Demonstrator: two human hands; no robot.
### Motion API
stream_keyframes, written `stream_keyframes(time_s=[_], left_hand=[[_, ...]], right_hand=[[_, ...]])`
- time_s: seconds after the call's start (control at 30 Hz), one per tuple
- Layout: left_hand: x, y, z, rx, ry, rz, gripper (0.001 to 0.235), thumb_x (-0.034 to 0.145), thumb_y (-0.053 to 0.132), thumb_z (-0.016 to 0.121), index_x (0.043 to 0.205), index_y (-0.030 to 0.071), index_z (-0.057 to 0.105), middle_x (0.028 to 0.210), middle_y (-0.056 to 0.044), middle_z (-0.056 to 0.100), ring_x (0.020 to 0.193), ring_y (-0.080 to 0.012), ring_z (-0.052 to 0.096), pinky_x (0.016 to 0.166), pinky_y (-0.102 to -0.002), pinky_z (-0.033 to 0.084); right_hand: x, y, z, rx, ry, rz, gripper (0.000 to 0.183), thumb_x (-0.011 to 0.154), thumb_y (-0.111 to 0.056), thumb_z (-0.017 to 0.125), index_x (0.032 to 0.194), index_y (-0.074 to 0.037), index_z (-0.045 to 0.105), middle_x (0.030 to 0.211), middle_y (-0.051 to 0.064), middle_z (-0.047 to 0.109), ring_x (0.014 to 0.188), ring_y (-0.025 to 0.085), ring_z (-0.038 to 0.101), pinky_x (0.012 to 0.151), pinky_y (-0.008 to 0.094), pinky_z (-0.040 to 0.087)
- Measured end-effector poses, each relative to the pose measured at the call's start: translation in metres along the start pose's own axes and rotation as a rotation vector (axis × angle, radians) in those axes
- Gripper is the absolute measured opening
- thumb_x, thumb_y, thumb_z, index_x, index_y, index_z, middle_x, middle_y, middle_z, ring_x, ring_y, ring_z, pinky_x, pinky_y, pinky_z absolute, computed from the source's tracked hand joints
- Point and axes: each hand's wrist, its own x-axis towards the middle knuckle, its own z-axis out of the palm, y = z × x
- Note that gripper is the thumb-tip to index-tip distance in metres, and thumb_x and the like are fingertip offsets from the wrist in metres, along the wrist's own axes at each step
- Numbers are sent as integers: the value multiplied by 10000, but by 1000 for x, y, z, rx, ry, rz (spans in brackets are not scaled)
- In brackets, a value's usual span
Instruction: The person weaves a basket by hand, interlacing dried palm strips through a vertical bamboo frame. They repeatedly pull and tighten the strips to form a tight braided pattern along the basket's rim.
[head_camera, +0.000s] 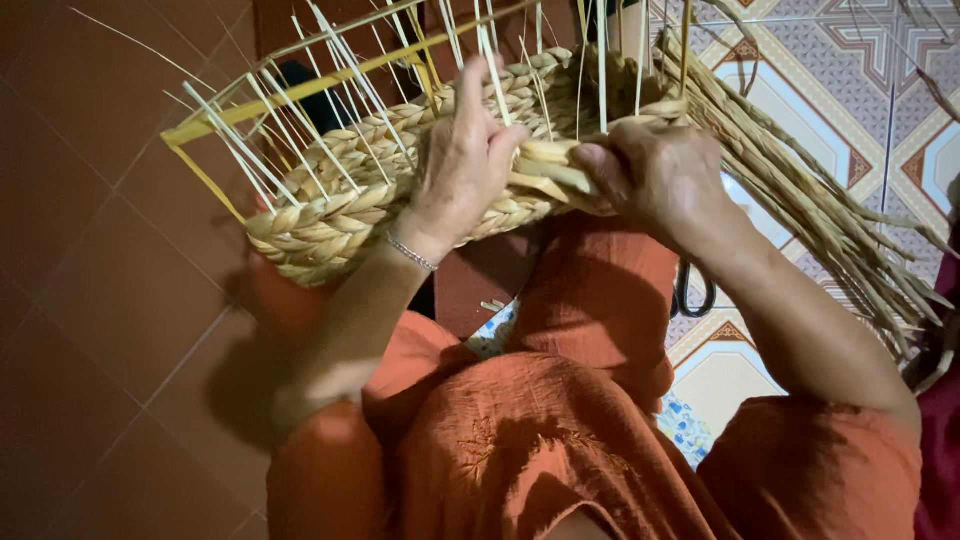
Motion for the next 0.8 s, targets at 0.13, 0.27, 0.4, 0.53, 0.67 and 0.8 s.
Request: stream_keyframes(time_s=[0.13,0.27,0.4,0.53,0.67,0.8], left_hand=[[11,6,-9,33,37,91,444,970,3,719,1302,-73,435,628,16,533,457,-93,527,340,-226,459],[34,18,-36,44,-365,-213,216,1030,122,690,1163,-27,606,674,-39,618,501,-122,621,397,-247,531],[53,37,-55,-59,-536,-482,171,1005,93,557,1101,-26,632,708,-117,675,508,-126,730,433,-229,572],[53,45,-52,-13,-537,-517,176,999,88,555,1066,-48,646,712,-148,679,469,-151,695,397,-248,549],[52,40,-47,6,-514,-407,201,1002,104,573,1133,-42,616,665,-135,684,456,-130,682,409,-222,564],[43,42,-71,6,-511,-324,230,1065,158,598,1115,-67,592,691,-118,702,535,-96,700,399,-232,524]], right_hand=[[-16,-1,1,-212,575,-352,430,1051,-485,735,1166,-87,622,994,111,565,915,267,508,760,417,460],[-27,-9,5,-233,430,-415,505,970,-446,774,1200,-27,613,989,135,510,919,274,480,760,426,450],[-28,-16,3,-146,371,-418,326,972,-118,776,1222,-10,596,1035,122,579,854,244,542,698,377,495],[-16,-25,-14,-21,236,-357,187,990,-61,739,1116,-3,614,804,102,580,651,206,556,539,348,514],[-6,-19,-51,428,-58,-94,174,1019,-88,648,1183,-31,640,865,97,700,566,158,644,531,327,547],[20,-15,-48,672,41,-18,157,966,-89,621,1087,-43,709,959,120,754,785,119,722,691,268,580]])
